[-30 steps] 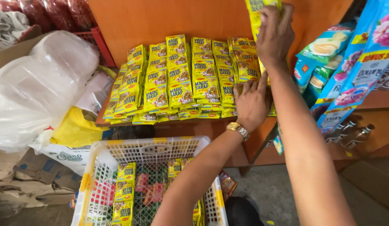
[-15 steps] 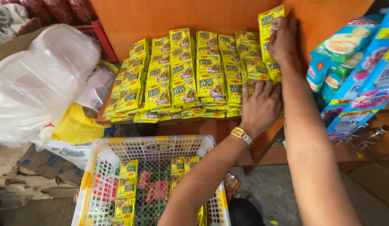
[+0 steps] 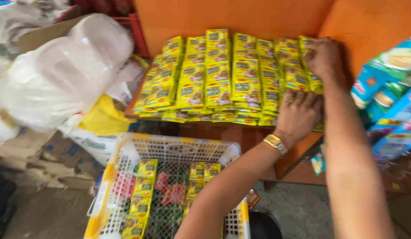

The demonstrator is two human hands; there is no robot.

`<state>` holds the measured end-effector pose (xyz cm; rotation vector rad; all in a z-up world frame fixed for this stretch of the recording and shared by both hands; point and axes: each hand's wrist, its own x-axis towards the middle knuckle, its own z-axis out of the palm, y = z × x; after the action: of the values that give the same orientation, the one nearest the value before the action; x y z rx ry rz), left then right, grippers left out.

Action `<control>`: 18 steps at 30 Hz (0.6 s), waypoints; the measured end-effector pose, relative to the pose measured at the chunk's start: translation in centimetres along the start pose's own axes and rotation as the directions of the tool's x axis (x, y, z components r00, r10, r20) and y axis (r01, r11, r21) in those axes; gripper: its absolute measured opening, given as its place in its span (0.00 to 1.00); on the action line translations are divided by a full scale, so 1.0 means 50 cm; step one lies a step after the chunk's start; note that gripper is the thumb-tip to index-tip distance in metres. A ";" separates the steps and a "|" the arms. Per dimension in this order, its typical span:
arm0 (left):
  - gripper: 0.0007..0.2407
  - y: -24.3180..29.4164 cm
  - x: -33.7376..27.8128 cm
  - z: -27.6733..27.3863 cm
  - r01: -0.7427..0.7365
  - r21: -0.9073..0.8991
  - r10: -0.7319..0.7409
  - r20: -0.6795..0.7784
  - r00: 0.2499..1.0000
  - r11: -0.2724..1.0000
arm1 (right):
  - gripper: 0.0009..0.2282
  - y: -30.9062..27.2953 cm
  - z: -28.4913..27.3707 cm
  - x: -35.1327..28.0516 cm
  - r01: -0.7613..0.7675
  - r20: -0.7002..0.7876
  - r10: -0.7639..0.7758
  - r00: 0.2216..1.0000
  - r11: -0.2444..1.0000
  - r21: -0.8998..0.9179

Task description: Organizing and stocking seasoning packets and snack bags on grocery store shelves.

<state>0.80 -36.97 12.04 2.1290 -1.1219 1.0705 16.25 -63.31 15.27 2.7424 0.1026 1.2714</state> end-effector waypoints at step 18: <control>0.20 -0.210 -0.180 -0.338 0.028 -0.354 0.000 0.078 0.997 0.935 | 0.08 -0.602 -0.356 0.000 0.255 -0.289 -0.024 0.957 0.545 0.799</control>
<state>-0.40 -15.22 13.47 1.8985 -1.2294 0.7181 2.27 -32.09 22.65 3.1200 1.2568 1.8669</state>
